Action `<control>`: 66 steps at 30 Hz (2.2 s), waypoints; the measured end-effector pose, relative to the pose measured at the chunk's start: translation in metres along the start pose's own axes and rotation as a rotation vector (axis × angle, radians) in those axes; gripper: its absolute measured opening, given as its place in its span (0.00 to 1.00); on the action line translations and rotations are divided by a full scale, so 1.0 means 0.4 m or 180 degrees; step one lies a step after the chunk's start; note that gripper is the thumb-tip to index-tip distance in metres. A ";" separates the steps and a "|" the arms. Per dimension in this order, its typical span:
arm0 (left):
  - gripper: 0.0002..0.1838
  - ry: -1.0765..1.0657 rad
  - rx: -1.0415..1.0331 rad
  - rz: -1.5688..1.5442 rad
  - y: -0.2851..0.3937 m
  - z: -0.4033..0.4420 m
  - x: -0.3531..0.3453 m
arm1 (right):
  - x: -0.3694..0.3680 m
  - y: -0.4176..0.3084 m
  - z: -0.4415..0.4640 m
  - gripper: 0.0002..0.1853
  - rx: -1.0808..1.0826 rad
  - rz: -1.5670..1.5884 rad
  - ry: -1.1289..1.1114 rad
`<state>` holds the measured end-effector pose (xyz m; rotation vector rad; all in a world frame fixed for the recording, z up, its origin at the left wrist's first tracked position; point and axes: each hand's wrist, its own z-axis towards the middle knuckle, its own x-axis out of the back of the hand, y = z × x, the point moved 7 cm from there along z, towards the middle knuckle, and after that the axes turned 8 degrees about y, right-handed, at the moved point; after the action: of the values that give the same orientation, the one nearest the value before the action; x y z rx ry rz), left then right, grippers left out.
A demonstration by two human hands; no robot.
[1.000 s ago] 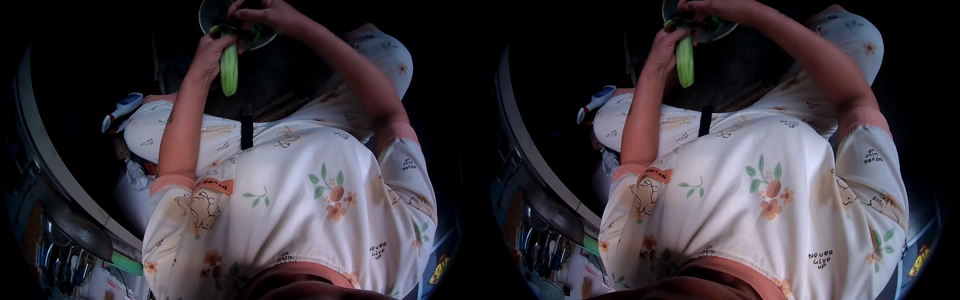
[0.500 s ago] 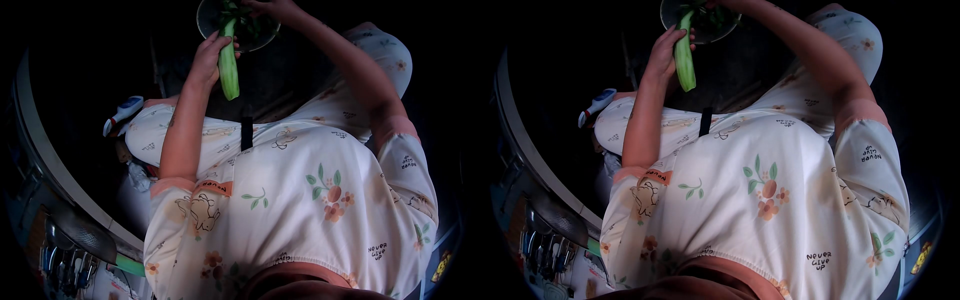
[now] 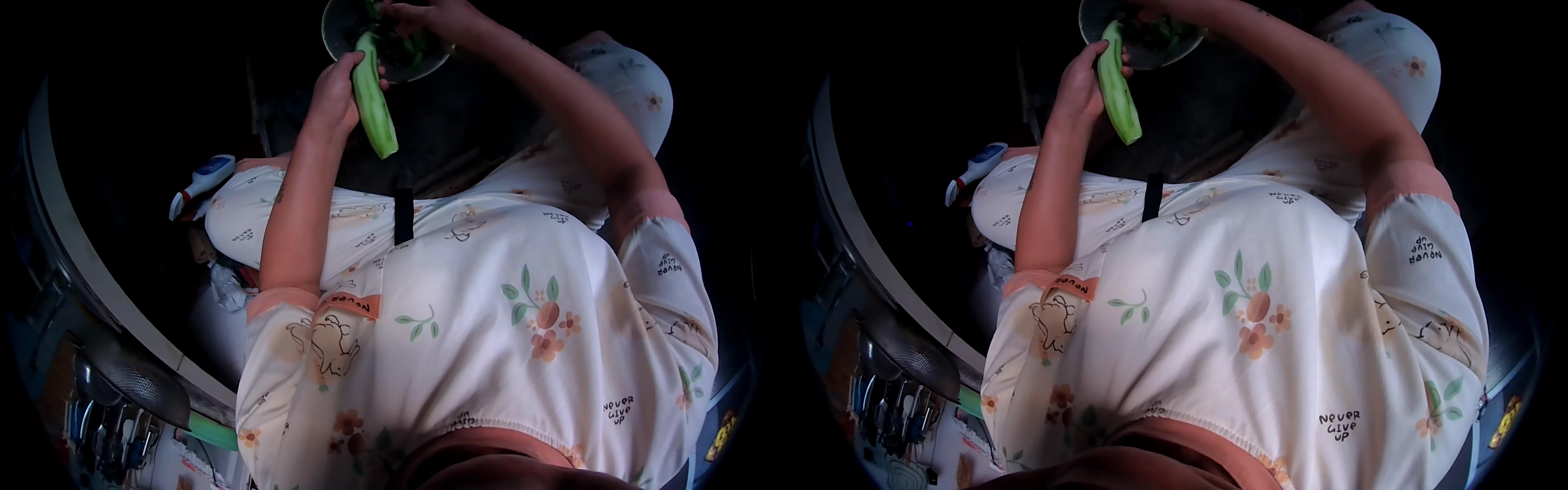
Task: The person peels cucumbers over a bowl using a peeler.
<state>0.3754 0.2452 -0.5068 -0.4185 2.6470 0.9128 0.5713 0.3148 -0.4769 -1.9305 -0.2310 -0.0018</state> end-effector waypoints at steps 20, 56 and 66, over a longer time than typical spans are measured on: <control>0.19 0.0015 0.0182 -0.0174 0.004 -0.003 -0.019 | 0.069 0.018 0.014 0.09 -0.0141 -0.0488 0.0587; 0.22 -0.0261 0.0467 -0.0314 -0.011 -0.011 -0.023 | 0.077 0.034 0.037 0.06 0.0211 0.0494 0.0542; 0.19 0.0261 0.0188 -0.0073 -0.008 0.013 0.015 | -0.082 -0.022 -0.072 0.06 0.0416 0.0854 -0.0892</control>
<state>0.3721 0.2449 -0.5147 -0.4805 2.7296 0.8250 0.5411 0.2859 -0.4618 -1.8140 -0.1518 0.4532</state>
